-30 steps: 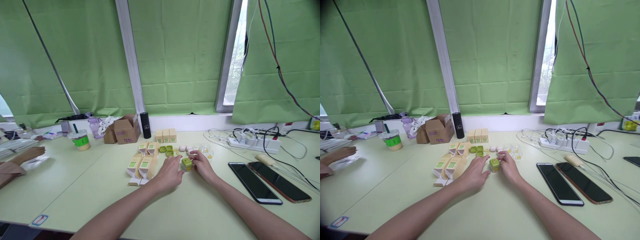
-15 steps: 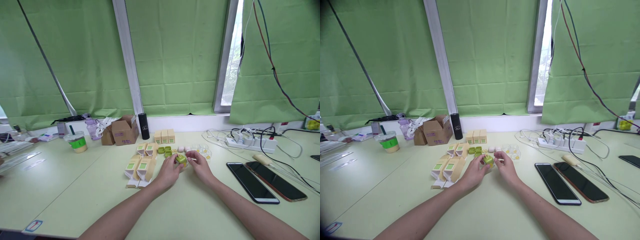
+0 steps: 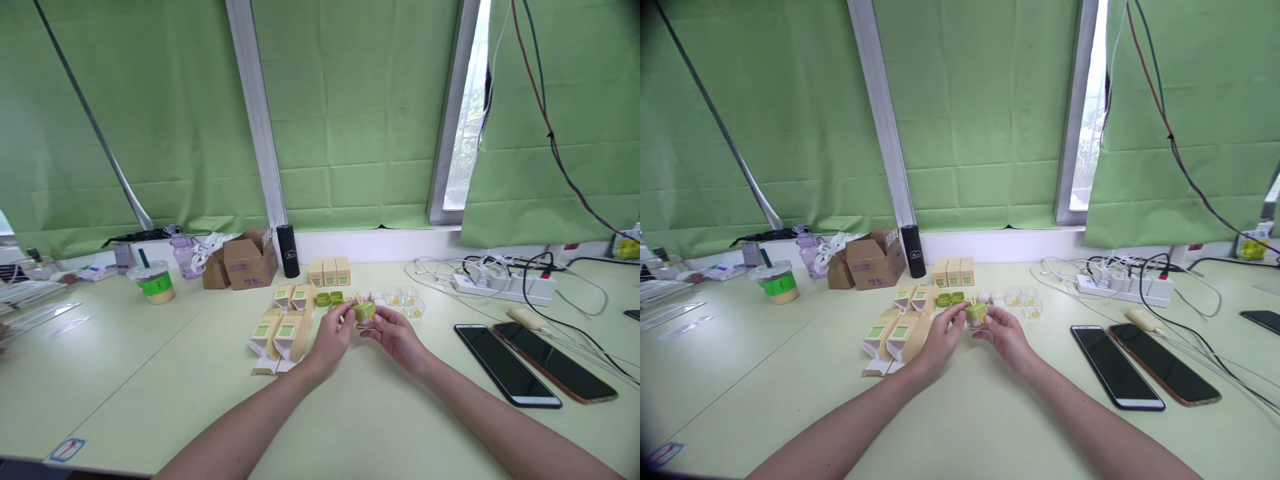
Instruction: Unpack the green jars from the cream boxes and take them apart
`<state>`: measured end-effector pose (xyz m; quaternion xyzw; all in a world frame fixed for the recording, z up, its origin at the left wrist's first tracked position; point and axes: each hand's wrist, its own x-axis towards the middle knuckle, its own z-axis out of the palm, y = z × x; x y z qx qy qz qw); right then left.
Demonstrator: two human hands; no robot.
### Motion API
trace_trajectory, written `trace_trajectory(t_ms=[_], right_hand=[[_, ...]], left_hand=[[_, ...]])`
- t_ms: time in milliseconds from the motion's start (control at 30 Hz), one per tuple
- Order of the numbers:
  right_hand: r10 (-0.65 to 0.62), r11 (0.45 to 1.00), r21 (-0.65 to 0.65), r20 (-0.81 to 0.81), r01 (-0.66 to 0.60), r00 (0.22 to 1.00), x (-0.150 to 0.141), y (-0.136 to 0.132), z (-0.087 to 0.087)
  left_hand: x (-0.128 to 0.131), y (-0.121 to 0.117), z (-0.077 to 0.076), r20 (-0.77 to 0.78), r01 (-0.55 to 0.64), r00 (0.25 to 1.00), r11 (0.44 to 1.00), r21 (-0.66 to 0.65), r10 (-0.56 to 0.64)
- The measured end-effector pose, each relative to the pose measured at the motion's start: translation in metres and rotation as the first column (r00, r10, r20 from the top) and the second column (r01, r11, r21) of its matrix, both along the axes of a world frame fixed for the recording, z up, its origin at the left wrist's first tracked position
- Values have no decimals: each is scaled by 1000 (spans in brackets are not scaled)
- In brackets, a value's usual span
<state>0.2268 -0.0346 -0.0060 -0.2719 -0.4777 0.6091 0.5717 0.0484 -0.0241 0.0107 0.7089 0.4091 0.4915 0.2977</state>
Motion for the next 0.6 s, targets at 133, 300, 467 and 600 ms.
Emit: trace_trajectory(t_ms=[133,300,467,600], right_hand=[[47,998,-36,-28,-48,999,1,0,1],[62,995,-75,-81,-68,995,0,-2,4],[41,997,-58,-70,-45,997,-1,-4,6],[-45,998,-46,-29,43,999,-1,-4,6]], left_hand=[[-1,5,-4,98,22,995,999,-35,-19],[0,8,-6,153,24,988,997,-73,-12],[0,5,-4,179,10,984,996,-85,6],[0,8,-5,220,12,976,995,-98,10]])
